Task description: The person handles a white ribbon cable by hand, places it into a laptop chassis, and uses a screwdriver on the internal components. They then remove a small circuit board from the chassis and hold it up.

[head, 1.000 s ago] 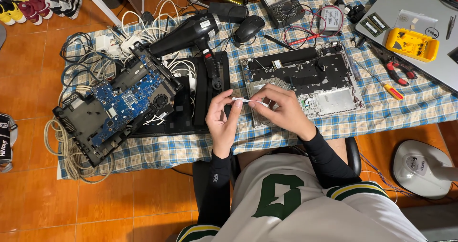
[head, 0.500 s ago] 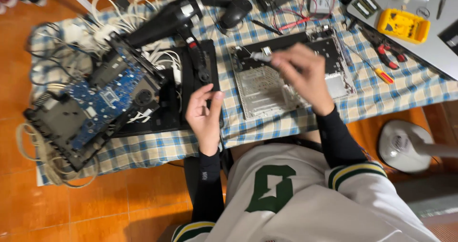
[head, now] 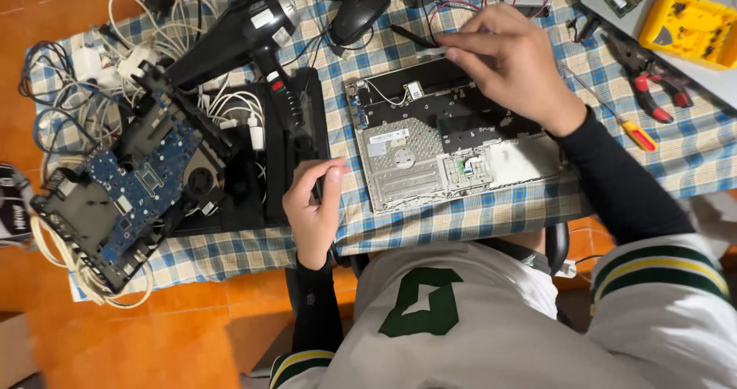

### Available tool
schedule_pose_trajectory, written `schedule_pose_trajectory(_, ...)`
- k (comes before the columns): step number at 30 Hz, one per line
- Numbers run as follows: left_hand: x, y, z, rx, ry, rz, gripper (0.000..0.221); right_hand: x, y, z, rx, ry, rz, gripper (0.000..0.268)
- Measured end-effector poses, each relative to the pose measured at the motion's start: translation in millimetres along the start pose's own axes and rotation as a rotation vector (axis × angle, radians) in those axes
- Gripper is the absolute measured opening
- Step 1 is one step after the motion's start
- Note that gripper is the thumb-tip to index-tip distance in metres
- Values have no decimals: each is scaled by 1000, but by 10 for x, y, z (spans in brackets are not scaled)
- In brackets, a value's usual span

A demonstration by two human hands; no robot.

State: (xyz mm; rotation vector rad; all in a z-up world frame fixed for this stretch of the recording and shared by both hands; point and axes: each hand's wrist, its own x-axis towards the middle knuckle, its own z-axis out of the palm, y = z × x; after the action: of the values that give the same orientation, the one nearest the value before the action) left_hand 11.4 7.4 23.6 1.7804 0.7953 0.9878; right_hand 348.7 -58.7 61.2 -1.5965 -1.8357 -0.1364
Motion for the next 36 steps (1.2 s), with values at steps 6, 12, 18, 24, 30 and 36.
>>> schedule_pose_trajectory(6,679,544,189,477,-248,356,21,198,82,432,13,-36,-23,16)
schedule_pose_trajectory(12,1223,58,451,679,-465,502,25,252,195,633,-27,-96,-30,24)
schedule_pose_trajectory(18,1360,-249,583,655,-522,494,12,298,222,618,7,-132,13,26)
schedule_pose_trajectory(24,1385,-259,524,579,-472,510,13,302,245,687,-52,-249,-8,20)
schedule_pose_trajectory(30,1324,-327,582,615,-394,532,16,331,266,680,-94,-234,-65,32)
schedule_pose_trajectory(36,1268,-367,638,626,-374,501,18,390,213,477,-14,-214,-96,26)
